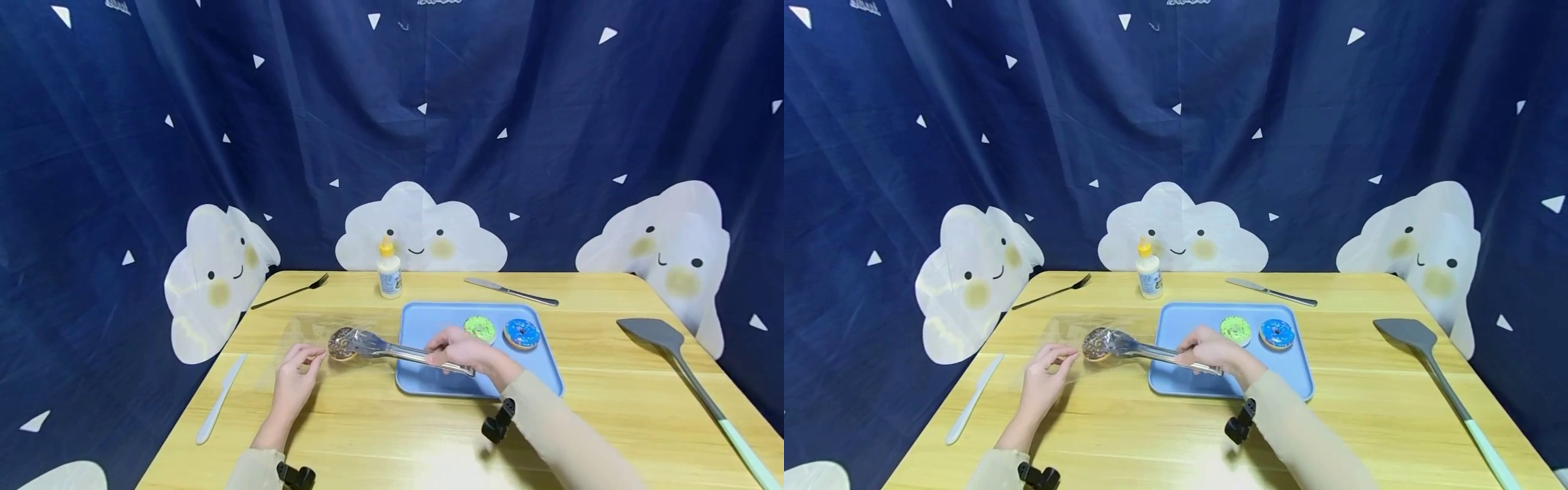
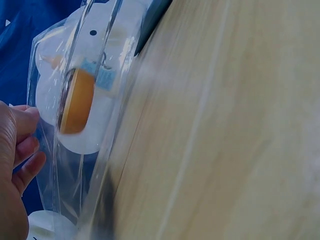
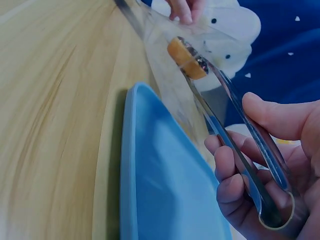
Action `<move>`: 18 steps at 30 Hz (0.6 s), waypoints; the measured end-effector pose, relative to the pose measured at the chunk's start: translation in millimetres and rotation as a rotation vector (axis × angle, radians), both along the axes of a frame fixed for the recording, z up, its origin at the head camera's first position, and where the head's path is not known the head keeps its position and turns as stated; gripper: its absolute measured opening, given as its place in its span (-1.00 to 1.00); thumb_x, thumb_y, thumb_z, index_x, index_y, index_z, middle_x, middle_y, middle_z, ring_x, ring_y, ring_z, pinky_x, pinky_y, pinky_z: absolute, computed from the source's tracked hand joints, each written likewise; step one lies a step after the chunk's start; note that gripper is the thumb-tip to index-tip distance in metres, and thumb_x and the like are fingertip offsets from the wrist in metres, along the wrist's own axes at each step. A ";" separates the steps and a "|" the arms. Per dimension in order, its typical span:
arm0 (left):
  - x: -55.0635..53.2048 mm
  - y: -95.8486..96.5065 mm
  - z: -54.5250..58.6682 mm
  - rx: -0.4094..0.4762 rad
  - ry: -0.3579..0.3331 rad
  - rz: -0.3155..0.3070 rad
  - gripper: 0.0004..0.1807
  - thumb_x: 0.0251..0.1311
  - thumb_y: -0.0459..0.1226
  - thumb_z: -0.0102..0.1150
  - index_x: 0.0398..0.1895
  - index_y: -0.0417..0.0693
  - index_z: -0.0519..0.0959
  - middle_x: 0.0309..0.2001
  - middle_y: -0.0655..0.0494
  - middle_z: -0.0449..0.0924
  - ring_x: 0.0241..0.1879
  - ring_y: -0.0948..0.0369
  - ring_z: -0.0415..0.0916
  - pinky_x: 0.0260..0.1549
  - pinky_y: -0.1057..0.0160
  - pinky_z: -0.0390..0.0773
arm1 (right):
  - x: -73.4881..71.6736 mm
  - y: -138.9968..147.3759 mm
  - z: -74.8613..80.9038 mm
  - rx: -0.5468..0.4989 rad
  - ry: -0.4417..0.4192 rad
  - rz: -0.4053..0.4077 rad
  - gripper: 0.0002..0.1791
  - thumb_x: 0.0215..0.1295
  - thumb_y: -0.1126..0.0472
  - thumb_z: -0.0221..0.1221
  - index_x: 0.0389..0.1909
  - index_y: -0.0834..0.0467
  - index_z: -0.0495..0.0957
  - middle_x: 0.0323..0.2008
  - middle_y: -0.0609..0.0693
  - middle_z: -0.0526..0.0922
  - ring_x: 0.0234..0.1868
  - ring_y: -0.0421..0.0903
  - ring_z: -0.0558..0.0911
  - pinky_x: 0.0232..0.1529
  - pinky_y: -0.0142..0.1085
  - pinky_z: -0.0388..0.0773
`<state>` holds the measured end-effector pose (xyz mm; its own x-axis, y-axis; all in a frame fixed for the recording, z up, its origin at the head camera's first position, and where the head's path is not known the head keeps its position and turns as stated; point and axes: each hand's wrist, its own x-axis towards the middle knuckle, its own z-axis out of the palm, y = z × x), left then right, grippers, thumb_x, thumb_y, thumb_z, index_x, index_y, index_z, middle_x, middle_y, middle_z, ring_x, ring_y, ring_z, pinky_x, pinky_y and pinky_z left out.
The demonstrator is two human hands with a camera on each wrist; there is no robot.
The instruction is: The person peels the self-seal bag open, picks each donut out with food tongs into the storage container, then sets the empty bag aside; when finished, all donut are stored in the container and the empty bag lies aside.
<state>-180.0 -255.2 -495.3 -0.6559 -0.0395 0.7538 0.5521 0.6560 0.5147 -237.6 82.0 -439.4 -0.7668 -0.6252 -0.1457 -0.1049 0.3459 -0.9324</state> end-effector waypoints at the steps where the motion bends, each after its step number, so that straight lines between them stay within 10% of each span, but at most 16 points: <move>1: 0.0 -0.4 0.1 -0.012 0.009 0.011 -0.84 -0.11 -0.57 0.33 -0.44 -0.22 0.65 -0.36 0.10 0.58 -0.35 0.20 0.51 -0.35 0.56 0.47 | 1.6 5.5 -0.4 -0.004 0.006 0.001 -0.74 0.16 0.31 0.22 -0.15 0.36 0.60 -0.32 0.12 0.64 -0.47 0.04 0.56 -0.37 -0.21 0.58; 18: -1.6 -6.2 0.8 -0.025 -0.031 0.031 -0.83 -0.09 -0.57 0.33 -0.41 -0.21 0.66 -0.35 0.13 0.57 -0.39 0.21 0.49 -0.35 0.59 0.45 | 28.8 104.6 -12.2 -0.034 -0.001 -0.115 -0.65 0.19 0.22 0.23 -0.10 0.38 0.55 -0.40 0.22 0.59 -0.51 0.00 0.55 -0.53 -0.28 0.52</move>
<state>-181.6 -261.4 -494.5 -0.6780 -0.0421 0.7339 0.5148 0.6854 0.5149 -208.8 186.5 -451.6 -0.8339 -0.5373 -0.1263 -0.0657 0.3237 -0.9439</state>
